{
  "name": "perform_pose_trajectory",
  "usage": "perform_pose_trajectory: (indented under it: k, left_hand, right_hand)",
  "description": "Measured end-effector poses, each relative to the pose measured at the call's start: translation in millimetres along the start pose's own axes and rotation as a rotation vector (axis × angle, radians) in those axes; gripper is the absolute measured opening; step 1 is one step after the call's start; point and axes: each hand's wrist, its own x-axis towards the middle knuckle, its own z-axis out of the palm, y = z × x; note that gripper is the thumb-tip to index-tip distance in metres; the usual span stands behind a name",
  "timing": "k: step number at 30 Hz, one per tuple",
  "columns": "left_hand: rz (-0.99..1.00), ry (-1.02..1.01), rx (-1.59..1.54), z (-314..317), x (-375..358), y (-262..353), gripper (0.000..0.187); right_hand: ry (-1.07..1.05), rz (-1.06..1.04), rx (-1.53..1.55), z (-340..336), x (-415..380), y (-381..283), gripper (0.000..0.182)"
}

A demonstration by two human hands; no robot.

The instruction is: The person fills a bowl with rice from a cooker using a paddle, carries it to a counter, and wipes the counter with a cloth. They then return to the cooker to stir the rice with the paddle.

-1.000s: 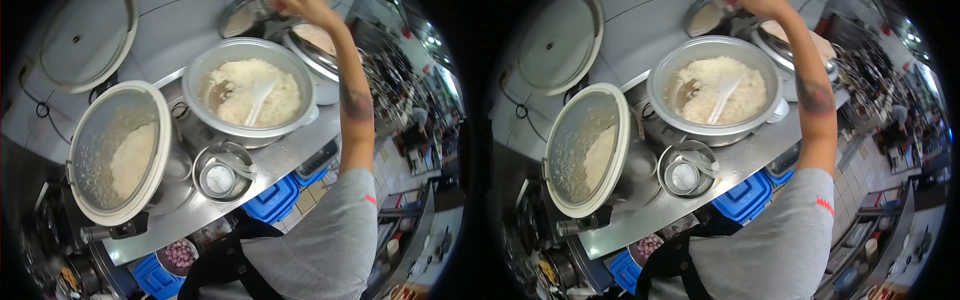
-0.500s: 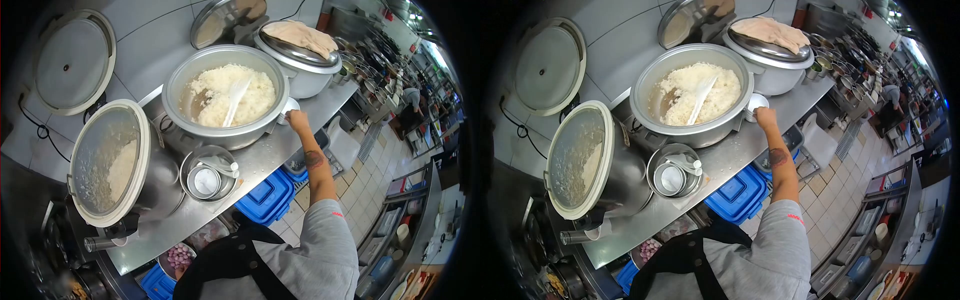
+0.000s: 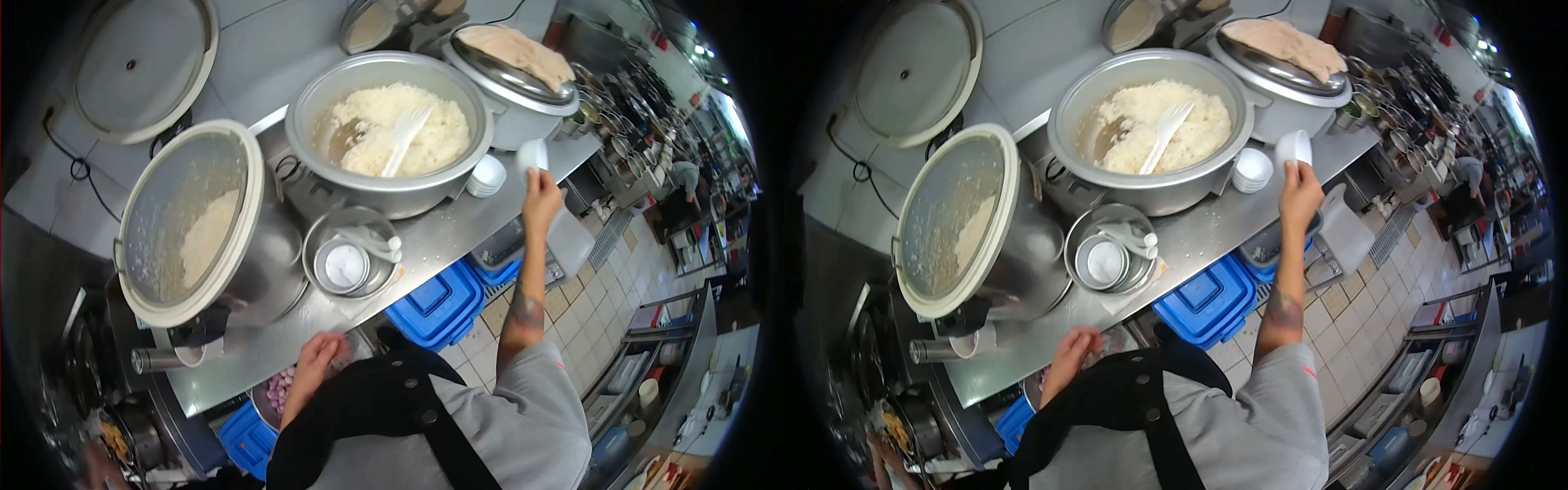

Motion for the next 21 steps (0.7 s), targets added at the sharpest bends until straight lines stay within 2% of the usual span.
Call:
perform_pose_trajectory:
  k: [1, 3, 5, 6, 7, 8, 9, 10, 11, 12, 13, 16, 19, 21]
  left_hand:
    - [0.021, -0.086, -0.146, 10.6, 9.3, 11.2, 0.028]
    - [0.123, -0.328, -0.378, 38.0, 21.3, 44.5, 0.040]
    - [0.161, -0.453, -0.539, 60.1, 25.6, 72.6, 0.057]
    - [0.186, -0.457, -0.653, 67.5, 28.9, 79.1, 0.061]
    - [0.212, -0.460, -0.767, 73.2, 31.2, 83.8, 0.065]
    - [0.237, -0.460, -0.880, 74.5, 31.2, 88.1, 0.069]
    - [0.181, -0.327, -0.862, 71.9, 28.2, 93.6, 0.081]
    - [0.126, -0.193, -0.843, 68.2, 25.1, 96.7, 0.093]
    - [0.177, -0.103, -0.915, 60.6, 31.5, 81.7, 0.093]
    - [0.197, -0.109, -0.923, 54.5, 29.6, 77.3, 0.093]
    - [0.219, -0.117, -0.930, 47.8, 27.4, 74.8, 0.093]
    - [0.305, -0.071, -0.881, 43.2, 16.3, 84.1, 0.096]
    - [0.361, -0.059, -0.839, 33.1, 7.5, 82.4, 0.098]
    - [0.387, -0.115, -0.919, 22.3, -0.5, 81.9, 0.099]
  right_hand:
    - [-0.049, 0.028, 0.091, -22.2, -17.8, -27.5, 0.019]
    - [-0.268, 0.053, 0.119, -56.3, -57.9, -65.5, 0.012]
    - [-0.464, -0.241, 0.286, -72.3, -103.0, -100.7, 0.006]
    - [-0.529, -0.508, 0.293, -72.3, -120.9, -114.1, 0.009]
    - [-0.660, -0.607, 0.332, -69.8, -140.3, -124.7, 0.012]
    - [-0.782, -0.724, 0.405, -67.7, -153.1, -137.9, 0.014]
    - [-0.917, -0.825, 0.471, -60.7, -167.0, -142.8, 0.018]
    - [-0.917, -0.880, 0.460, -57.7, -174.7, -151.0, 0.020]
    - [-0.919, -0.937, 0.449, -55.8, -180.5, -159.0, 0.022]
    - [-0.921, -0.998, 0.440, -54.1, -183.6, -163.8, 0.023]
    - [-0.906, -1.127, 0.454, -44.0, -182.1, -156.4, 0.035]
    - [-0.706, -1.221, 0.344, -41.1, -162.2, -165.1, 0.042]
    - [-0.554, -1.192, 0.062, -29.4, -146.2, -172.2, 0.044]
    - [-0.757, -0.945, 0.099, 7.1, -146.0, -152.6, 0.036]
